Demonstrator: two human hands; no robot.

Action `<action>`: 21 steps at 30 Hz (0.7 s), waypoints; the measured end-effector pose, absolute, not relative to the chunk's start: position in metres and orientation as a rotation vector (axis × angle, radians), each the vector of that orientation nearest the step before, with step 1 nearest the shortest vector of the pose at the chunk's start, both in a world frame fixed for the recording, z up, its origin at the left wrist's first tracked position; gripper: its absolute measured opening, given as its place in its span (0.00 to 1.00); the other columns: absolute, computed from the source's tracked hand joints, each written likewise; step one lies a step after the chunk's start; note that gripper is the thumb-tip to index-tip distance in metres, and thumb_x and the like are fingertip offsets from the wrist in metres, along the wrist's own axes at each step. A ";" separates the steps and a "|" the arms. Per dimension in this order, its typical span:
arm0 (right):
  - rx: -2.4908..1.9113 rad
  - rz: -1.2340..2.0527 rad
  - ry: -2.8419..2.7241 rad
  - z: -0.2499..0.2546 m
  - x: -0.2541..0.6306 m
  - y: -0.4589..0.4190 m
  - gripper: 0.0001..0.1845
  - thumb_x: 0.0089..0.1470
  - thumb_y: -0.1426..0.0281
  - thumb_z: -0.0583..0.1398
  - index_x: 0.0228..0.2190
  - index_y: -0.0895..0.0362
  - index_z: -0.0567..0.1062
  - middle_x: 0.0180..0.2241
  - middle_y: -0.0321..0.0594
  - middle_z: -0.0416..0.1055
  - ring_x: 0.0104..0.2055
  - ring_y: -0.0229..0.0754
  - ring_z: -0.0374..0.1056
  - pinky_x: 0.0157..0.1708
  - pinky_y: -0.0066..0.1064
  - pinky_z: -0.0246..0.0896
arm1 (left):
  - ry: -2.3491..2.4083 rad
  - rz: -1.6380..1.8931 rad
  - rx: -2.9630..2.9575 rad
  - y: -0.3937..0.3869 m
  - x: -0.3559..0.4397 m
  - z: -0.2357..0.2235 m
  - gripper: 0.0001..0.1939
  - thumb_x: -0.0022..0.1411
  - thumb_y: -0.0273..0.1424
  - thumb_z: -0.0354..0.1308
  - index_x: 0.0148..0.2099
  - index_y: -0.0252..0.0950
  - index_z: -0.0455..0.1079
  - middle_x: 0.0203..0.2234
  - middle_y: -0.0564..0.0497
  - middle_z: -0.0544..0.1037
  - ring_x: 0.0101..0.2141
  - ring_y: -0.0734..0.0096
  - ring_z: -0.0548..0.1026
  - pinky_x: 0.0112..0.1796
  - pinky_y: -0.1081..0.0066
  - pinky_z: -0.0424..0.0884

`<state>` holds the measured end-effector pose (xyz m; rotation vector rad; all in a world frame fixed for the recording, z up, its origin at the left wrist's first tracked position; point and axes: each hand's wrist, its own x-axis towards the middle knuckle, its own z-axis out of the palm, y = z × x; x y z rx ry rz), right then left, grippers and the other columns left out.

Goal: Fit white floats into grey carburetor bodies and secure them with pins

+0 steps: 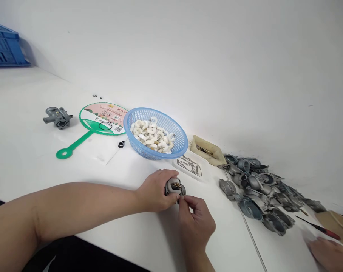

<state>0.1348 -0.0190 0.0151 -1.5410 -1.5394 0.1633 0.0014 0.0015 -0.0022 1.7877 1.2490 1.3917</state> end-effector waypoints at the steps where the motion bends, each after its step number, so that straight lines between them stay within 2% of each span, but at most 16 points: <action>1: -1.510 0.142 -1.576 0.014 0.136 -0.018 0.06 0.46 0.66 0.61 0.23 0.56 0.73 0.21 0.37 0.71 0.24 0.39 0.66 0.25 0.27 0.60 | 1.251 1.395 1.788 0.001 0.001 -0.002 0.26 0.48 0.32 0.58 0.51 0.34 0.62 0.43 0.45 0.73 0.43 0.59 0.70 0.46 0.60 0.67; 4: -1.385 0.163 -1.651 0.010 0.143 -0.014 0.05 0.45 0.68 0.61 0.22 0.56 0.74 0.21 0.37 0.71 0.23 0.38 0.66 0.24 0.28 0.60 | 1.252 1.397 1.795 0.002 0.001 -0.003 0.26 0.48 0.31 0.58 0.51 0.34 0.62 0.43 0.46 0.73 0.43 0.60 0.70 0.46 0.60 0.67; 9: -1.164 0.480 -1.707 0.004 0.160 -0.002 0.02 0.45 0.70 0.62 0.24 0.56 0.75 0.24 0.38 0.72 0.27 0.39 0.68 0.26 0.29 0.63 | 1.252 1.402 1.789 0.003 0.000 -0.003 0.26 0.49 0.32 0.58 0.52 0.34 0.62 0.43 0.46 0.73 0.43 0.60 0.70 0.46 0.60 0.68; 13: -1.036 0.605 -1.799 0.008 0.168 0.007 0.02 0.46 0.71 0.62 0.26 0.54 0.76 0.27 0.39 0.72 0.29 0.40 0.69 0.28 0.31 0.65 | 1.241 1.404 1.779 0.003 -0.001 -0.003 0.26 0.48 0.32 0.58 0.51 0.35 0.62 0.43 0.47 0.73 0.42 0.61 0.71 0.45 0.62 0.68; 16: -0.986 0.615 -1.900 0.014 0.170 0.010 0.04 0.47 0.72 0.61 0.28 0.53 0.77 0.27 0.38 0.73 0.29 0.40 0.70 0.28 0.30 0.66 | 1.245 1.404 1.777 0.004 -0.001 -0.002 0.26 0.48 0.32 0.58 0.51 0.35 0.63 0.43 0.46 0.74 0.42 0.61 0.71 0.45 0.62 0.68; 21: -0.986 0.434 -2.026 0.020 0.170 0.010 0.05 0.50 0.72 0.60 0.28 0.53 0.77 0.27 0.37 0.73 0.28 0.38 0.69 0.28 0.30 0.66 | 1.244 1.389 1.782 0.004 -0.002 -0.001 0.25 0.49 0.32 0.58 0.51 0.34 0.63 0.43 0.46 0.73 0.43 0.60 0.71 0.45 0.62 0.68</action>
